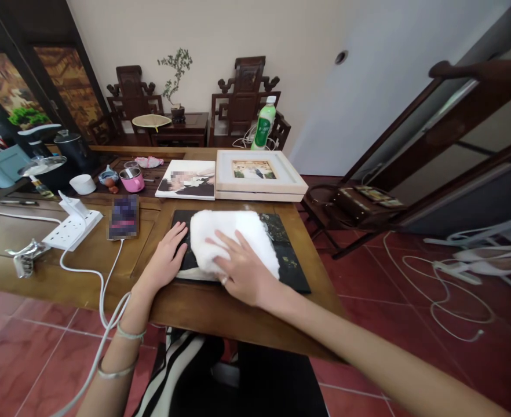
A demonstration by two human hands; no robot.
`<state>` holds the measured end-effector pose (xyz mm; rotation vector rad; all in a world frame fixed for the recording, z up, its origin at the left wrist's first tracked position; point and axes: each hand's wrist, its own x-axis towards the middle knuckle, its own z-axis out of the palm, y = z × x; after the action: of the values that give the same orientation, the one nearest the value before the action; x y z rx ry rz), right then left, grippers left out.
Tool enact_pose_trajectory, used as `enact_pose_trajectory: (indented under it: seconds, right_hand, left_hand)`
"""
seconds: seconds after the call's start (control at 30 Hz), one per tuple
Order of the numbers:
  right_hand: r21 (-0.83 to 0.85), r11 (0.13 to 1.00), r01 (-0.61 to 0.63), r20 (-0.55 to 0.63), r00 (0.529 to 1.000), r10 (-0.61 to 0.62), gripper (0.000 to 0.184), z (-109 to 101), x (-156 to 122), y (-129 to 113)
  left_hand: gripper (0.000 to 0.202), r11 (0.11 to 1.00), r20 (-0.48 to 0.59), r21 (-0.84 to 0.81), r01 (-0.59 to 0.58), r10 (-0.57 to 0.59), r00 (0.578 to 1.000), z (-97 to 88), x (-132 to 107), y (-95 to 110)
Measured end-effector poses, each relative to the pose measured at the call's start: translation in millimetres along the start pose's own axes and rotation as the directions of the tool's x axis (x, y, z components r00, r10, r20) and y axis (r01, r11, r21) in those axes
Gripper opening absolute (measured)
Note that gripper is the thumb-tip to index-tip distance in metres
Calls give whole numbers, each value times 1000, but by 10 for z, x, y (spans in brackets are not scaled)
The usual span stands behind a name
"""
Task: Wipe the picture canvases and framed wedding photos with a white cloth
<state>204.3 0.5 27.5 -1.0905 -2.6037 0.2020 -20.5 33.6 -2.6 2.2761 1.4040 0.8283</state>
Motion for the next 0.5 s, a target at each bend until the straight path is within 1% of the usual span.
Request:
enact_pose_trajectory:
  seconds: [0.1,0.2,0.27,0.33,0.4,0.5]
  right_hand:
    - [74,990,118,65,990,-122,27,-66,-290,-198]
    - [129,979,159,106,979,-173,35,-165,-432,-213]
    - [141,978,155,99,981,-169,38,-211,-440,-125]
    - [119,984,132,58,989,-139,33,-223,-399,18]
    - [73,994,84,4,996,-84,28,-206,-324,193]
    - [-1,1000,-9,-70,998,9,28,-159,-169,460]
  left_hand:
    - [45,1000,-6,2,-12,12,1000,-3,4,-7]
    - [45,1000,-16,-3,-22,22,1000,-4,7,-5]
    - [45,1000,-20,1,-15,15,1000,-2,7,4]
    - [46,1000,-26,6,-4,4,1000,1,5,15]
    - [46,1000,-29,3,2,-2,1000,2,4,24]
    - [45,1000,-26,-6,0,0,1000,1,1,27]
